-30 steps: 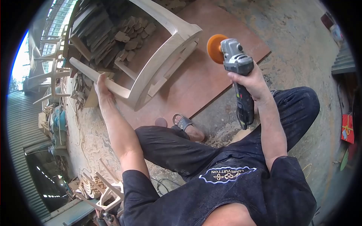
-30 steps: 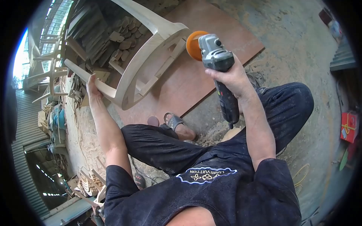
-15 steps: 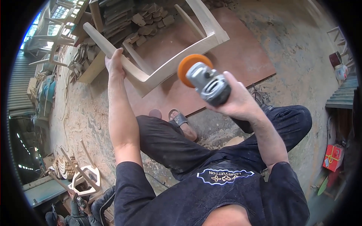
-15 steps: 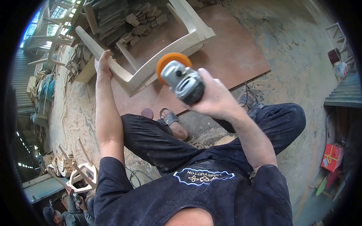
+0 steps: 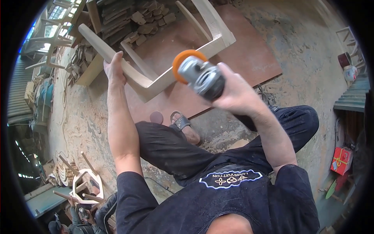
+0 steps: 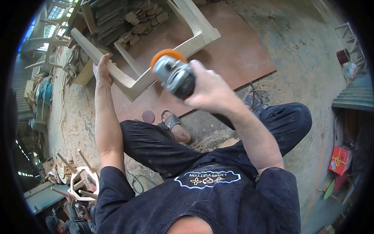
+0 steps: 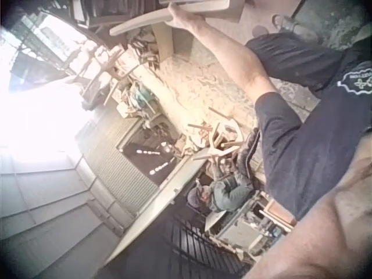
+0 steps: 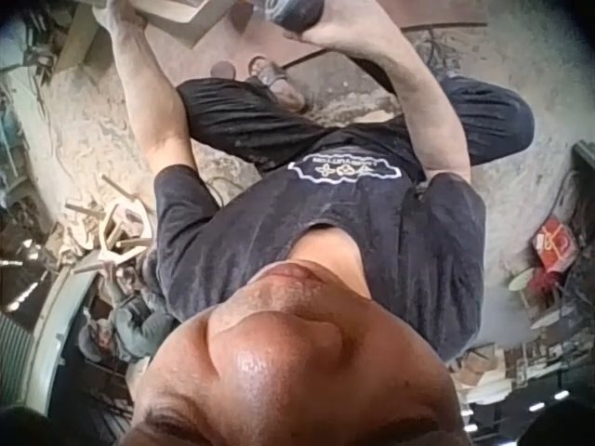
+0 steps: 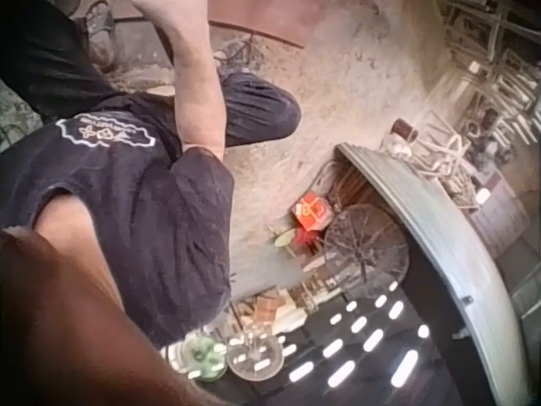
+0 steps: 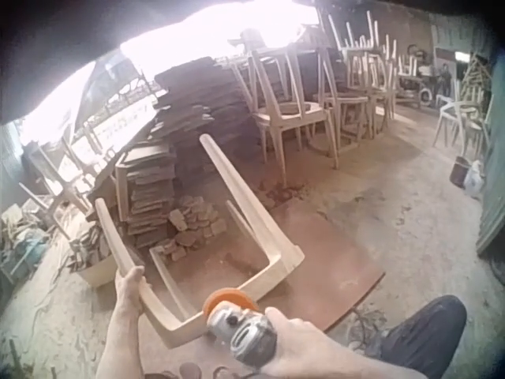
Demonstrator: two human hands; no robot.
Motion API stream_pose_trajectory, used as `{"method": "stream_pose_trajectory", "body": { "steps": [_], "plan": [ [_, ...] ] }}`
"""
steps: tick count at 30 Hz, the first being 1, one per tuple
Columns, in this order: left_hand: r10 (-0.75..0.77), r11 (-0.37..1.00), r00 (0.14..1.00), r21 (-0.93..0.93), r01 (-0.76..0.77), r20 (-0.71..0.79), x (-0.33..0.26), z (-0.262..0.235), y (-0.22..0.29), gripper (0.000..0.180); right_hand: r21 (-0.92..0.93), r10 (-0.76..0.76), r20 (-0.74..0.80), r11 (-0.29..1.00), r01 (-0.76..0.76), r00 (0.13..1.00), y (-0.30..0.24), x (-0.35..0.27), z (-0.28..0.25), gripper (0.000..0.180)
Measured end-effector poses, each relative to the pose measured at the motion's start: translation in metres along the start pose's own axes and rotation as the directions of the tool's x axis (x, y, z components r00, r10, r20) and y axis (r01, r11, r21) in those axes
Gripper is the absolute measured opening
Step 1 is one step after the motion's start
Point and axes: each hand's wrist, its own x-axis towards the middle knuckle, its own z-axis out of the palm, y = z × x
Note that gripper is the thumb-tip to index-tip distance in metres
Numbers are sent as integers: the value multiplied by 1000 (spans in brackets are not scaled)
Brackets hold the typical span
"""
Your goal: Sanding a wooden chair frame using an angle grinder equipped with a sanding disc.
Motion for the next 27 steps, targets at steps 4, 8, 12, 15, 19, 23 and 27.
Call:
{"method": "stream_pose_trajectory", "body": {
  "steps": [4, 8, 12, 15, 19, 23, 27],
  "plan": [
    [15, 1000, 1000, -20, -15, 3, 8, 4, -5, 62, 144, 95, -194, 987, -67, 976, 19, -8, -33, 58],
    [-28, 1000, 998, 8, 28, -53, 5, 10, -1, 66, 236, 116, -235, 970, -59, 965, 27, -14, -32, 57],
    [-9, 1000, 998, -7, 9, -61, 6, 7, 0, 64, -35, -51, -57, 998, 50, 997, 0, -13, 18, 57],
    [-28, 1000, 1000, -9, 28, -1, -2, 12, 4, 59, -191, -4, 131, 981, 29, 991, -18, -7, 54, 57],
    [2, 1000, 1000, -16, -2, -23, -2, 14, 3, 55, -228, -35, 142, 971, 67, 989, -15, -7, 62, 57],
    [-31, 999, 999, -13, 32, 17, 9, 4, 5, 68, -63, -34, -41, 998, 31, 999, 4, -7, 25, 61],
    [60, 998, 998, 23, -61, 5, 17, 10, -9, 85, 129, -22, -263, 990, 58, 964, 35, -9, -4, 59]
  ]
}}
